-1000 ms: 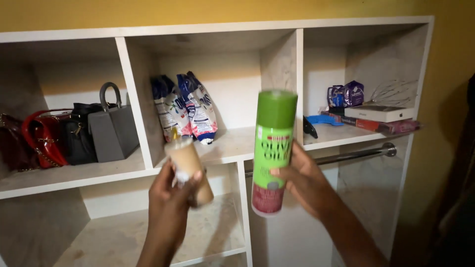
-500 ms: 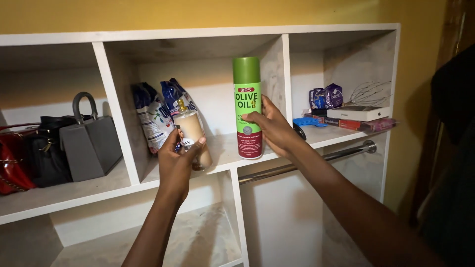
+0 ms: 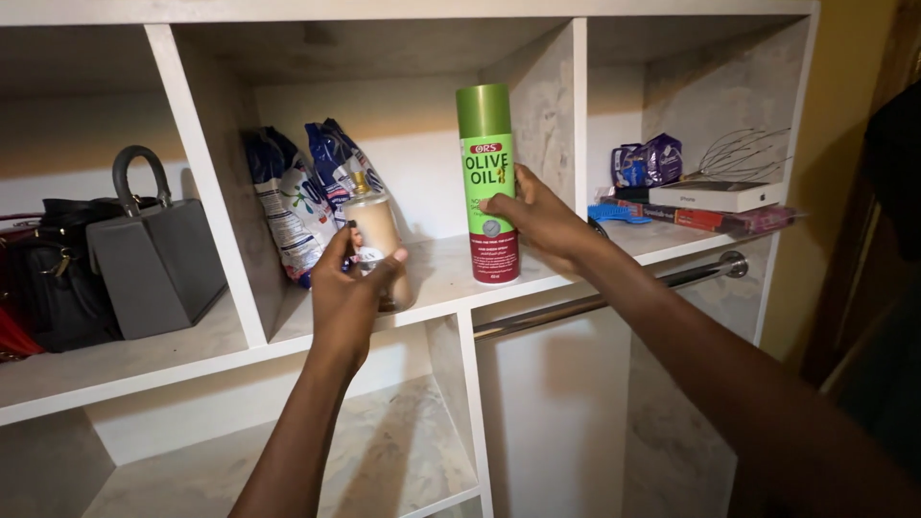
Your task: Moving various household items from a bed and organizing them onto closet shelves.
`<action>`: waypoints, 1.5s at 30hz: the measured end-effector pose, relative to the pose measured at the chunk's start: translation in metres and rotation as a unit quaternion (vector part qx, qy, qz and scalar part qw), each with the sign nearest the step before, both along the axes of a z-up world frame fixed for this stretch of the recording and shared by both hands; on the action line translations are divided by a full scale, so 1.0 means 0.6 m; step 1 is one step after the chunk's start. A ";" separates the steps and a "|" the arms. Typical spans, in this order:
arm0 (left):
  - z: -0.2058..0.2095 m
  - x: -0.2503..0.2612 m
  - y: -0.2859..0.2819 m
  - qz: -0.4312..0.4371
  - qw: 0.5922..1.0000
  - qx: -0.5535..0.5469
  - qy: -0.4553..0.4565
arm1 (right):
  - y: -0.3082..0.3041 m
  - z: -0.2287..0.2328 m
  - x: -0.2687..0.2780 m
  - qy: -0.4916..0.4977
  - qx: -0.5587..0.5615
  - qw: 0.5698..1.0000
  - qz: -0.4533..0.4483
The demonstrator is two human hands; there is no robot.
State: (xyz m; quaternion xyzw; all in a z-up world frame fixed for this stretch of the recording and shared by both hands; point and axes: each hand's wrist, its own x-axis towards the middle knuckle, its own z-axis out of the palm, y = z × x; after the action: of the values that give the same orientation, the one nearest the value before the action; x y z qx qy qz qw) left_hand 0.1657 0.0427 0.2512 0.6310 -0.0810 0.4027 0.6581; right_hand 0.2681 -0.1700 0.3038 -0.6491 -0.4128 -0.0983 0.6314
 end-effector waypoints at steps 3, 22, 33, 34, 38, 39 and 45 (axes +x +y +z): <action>0.003 -0.003 0.001 0.007 1.000 0.023 0.012 | 0.006 0.009 -0.032 -0.077 -0.067 0.987 -0.127; -0.024 0.043 0.029 0.015 0.996 0.065 0.067 | 0.017 0.012 -0.011 -0.155 -0.121 0.951 -0.240; 0.019 -0.017 -0.013 0.022 0.987 -0.002 0.160 | 0.062 0.022 0.084 -0.141 -0.162 0.931 -0.297; 0.014 -0.010 -0.009 0.018 0.989 -0.007 0.150 | 0.069 0.019 0.099 -0.149 -0.165 0.924 -0.311; 0.021 -0.011 -0.010 0.009 0.987 -0.011 0.157 | 0.075 0.031 0.104 -0.121 -0.167 0.929 -0.306; 0.017 -0.007 -0.006 0.006 0.989 -0.011 0.144 | 0.076 0.031 0.105 -0.114 -0.158 0.935 -0.297; 0.009 0.003 0.003 0.024 0.991 0.006 0.131 | 0.087 0.032 0.143 -0.099 -0.150 0.940 -0.290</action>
State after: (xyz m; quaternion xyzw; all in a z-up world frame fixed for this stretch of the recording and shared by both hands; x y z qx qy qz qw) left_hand 0.1674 0.0447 0.2567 0.6842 0.0189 0.3313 0.6495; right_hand 0.3542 -0.1177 0.3233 -0.8148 -0.2764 -0.2780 0.4271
